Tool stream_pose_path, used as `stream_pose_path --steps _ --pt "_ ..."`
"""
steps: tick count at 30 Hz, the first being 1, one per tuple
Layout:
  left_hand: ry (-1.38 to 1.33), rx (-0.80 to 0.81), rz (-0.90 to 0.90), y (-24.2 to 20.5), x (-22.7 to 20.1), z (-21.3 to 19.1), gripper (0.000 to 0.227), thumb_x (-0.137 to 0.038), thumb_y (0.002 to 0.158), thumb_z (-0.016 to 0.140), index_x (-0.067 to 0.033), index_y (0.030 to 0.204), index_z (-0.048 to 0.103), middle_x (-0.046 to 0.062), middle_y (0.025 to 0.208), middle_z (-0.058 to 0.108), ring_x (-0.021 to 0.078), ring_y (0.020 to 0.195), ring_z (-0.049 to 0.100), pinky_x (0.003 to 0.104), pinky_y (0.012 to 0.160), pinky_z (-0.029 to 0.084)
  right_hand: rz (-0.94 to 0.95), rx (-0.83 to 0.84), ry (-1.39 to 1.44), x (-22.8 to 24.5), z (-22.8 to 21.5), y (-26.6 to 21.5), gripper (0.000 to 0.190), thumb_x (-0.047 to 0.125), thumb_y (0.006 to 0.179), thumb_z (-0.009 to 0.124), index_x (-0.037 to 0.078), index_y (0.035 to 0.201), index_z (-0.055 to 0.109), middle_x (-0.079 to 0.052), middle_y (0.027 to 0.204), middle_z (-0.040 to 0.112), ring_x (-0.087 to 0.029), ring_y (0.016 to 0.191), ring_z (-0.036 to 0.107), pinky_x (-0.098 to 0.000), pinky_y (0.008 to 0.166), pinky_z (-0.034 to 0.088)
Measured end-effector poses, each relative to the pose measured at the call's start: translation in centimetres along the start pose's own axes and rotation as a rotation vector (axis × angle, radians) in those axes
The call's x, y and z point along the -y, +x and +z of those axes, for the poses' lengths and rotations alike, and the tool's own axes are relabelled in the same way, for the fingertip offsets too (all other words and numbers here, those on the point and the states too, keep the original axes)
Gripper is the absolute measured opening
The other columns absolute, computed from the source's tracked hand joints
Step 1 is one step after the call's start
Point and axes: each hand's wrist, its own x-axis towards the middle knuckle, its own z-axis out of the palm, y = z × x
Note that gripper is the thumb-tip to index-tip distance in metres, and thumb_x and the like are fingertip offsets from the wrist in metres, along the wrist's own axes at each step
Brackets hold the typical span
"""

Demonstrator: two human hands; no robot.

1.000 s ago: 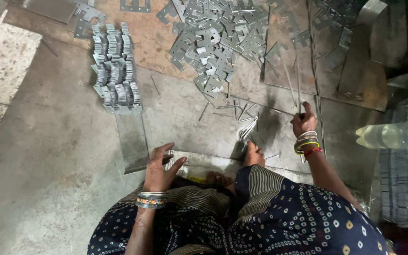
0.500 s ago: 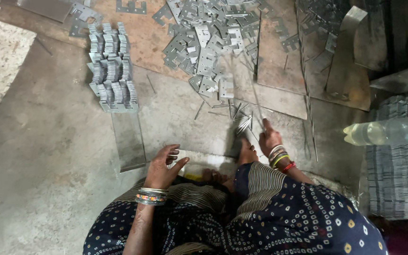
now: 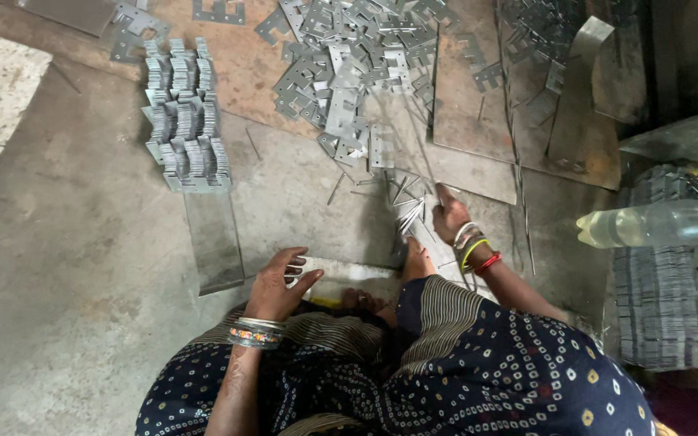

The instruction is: The person sits on the floor and uses a white cloth to wipe and clean small, L-shaped metal parts. They pick up parts from a pile, wipe them, and place them into a neat stack. The person repeats this process continuously throughout the video.

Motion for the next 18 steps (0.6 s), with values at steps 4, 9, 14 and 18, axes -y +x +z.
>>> stream_pose_path --steps 4,9,14,18 --pt "-0.018 0.008 -0.041 -0.2 0.1 0.0 0.056 -0.039 0.080 0.081 -0.0144 0.128 0.064 0.010 0.111 0.076 0.0234 0.097 0.076 0.036 0.082 0.061 0.360 0.091 0.097 -0.3 0.5 -0.7 0.056 0.009 0.089 0.050 0.000 0.144 0.050 -0.029 0.077 0.071 -0.040 0.069 0.073 -0.0504 0.075 0.059" --pt "0.017 -0.022 -0.026 -0.6 0.9 -0.4 0.054 -0.040 0.082 0.081 -0.0137 0.126 0.065 0.011 0.112 0.075 0.0229 0.098 0.075 0.036 0.082 0.061 0.315 -0.013 -0.179 -2.9 -2.5 0.2 0.054 0.007 0.090 0.056 0.000 0.144 0.055 -0.030 0.080 0.068 -0.043 0.071 0.069 -0.0525 0.066 0.056" --pt "-0.046 0.005 -0.006 0.0 0.6 0.3 0.056 -0.041 0.081 0.081 -0.0133 0.127 0.065 0.011 0.109 0.075 0.0231 0.096 0.076 0.036 0.082 0.062 0.444 0.116 0.073 -1.0 -1.9 0.7 0.056 0.008 0.091 0.049 -0.001 0.147 0.048 -0.027 0.074 0.070 -0.034 0.062 0.070 -0.0480 0.062 0.057" --pt "-0.028 0.016 0.078 0.1 0.7 0.6 0.055 -0.039 0.082 0.081 -0.0116 0.126 0.065 0.012 0.110 0.075 0.0235 0.096 0.075 0.037 0.079 0.062 0.286 0.155 0.126 3.1 -0.7 -0.1 0.057 0.006 0.089 0.050 -0.001 0.146 0.048 -0.026 0.086 0.069 -0.031 0.061 0.072 -0.0449 0.064 0.059"
